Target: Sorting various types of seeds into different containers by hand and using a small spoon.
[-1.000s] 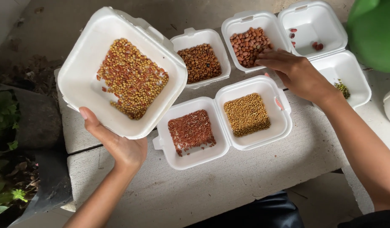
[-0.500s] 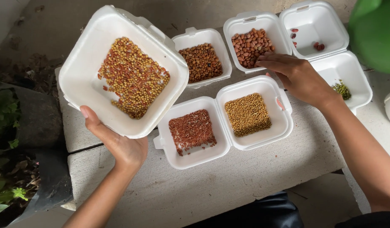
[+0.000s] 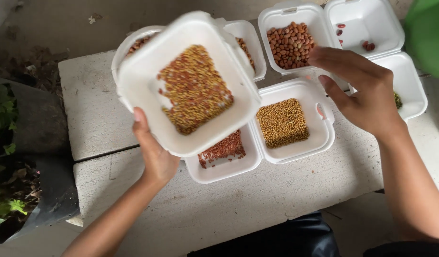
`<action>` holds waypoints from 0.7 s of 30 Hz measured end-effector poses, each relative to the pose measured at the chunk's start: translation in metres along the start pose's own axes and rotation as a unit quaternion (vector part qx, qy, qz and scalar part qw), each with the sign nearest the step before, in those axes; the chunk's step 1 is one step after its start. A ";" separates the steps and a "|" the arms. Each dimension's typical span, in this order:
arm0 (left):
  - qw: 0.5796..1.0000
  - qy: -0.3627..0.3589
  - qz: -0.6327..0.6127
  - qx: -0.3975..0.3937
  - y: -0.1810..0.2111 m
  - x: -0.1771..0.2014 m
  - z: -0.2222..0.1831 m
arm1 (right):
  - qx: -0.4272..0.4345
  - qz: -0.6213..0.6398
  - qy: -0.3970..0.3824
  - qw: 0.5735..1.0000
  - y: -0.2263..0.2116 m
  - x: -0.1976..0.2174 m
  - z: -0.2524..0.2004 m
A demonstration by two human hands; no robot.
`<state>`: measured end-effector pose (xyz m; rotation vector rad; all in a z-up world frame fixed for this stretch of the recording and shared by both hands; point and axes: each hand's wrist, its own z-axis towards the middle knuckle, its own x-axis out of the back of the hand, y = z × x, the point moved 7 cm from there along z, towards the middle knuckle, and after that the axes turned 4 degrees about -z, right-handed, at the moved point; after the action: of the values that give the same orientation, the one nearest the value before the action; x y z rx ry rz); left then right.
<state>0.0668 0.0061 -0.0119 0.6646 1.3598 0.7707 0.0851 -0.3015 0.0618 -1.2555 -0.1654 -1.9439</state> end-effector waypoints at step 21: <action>0.961 -0.079 -0.122 0.234 -0.055 -0.010 -0.017 | -0.047 0.028 0.070 0.996 0.019 -0.021 -0.028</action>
<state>0.0546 -0.0349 -0.0517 0.8848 1.4544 0.1887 0.0820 -0.3165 0.0255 -1.1666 0.0322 -2.0014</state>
